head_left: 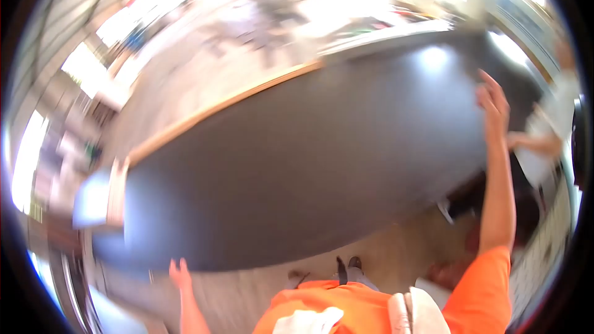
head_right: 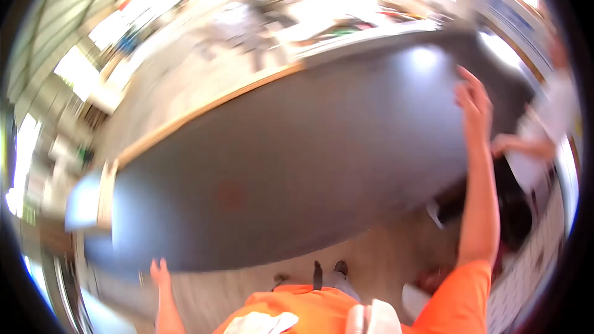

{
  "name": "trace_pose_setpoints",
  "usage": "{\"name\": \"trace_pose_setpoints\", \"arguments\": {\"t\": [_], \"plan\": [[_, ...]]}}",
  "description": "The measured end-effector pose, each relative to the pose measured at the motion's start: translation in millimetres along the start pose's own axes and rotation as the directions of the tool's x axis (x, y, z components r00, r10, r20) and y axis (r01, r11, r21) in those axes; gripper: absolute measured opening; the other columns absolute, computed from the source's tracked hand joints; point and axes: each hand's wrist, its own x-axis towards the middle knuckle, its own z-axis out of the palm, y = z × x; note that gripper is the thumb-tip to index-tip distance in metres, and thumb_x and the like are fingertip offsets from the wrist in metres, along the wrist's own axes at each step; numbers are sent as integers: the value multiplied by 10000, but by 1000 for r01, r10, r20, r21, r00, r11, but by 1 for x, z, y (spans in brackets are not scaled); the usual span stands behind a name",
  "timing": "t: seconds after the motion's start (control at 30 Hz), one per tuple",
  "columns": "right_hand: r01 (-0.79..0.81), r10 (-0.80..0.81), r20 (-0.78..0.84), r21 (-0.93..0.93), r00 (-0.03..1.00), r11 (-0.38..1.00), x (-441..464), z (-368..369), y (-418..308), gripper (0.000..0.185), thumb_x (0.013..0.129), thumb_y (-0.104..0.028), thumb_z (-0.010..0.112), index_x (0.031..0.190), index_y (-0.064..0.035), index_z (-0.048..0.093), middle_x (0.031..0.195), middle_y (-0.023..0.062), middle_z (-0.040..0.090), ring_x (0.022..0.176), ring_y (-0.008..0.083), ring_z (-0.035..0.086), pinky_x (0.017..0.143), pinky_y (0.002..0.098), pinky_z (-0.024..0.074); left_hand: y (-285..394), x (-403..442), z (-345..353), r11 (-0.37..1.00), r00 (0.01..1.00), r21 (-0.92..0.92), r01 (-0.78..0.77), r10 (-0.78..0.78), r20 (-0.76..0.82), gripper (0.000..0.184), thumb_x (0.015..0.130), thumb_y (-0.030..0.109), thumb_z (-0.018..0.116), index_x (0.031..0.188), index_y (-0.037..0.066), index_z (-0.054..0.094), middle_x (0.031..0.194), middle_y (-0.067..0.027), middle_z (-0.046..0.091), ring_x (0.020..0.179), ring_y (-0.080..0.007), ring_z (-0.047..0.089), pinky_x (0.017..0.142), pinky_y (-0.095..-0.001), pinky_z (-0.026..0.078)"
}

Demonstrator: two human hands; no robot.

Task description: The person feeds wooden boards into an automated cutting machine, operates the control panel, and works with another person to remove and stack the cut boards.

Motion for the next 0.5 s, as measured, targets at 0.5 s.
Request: {"name": "trace_pose_setpoints", "arguments": {"t": [0.5], "plan": [[-761, 789, -390, 268, 475, 591, -452, 166, 9, 435, 905, -419, 673, 1186, -93, 606, 829, -41, 531, 726, 93, 474, 673, 254, 417, -233, 268, -120, 980, 983, 193, 53, -17, -184, 532, 869, 273, 707, 1275, -43, 574, 1303, -220, 577, 1254, -355, 513, 1083, -421, 394]]}}
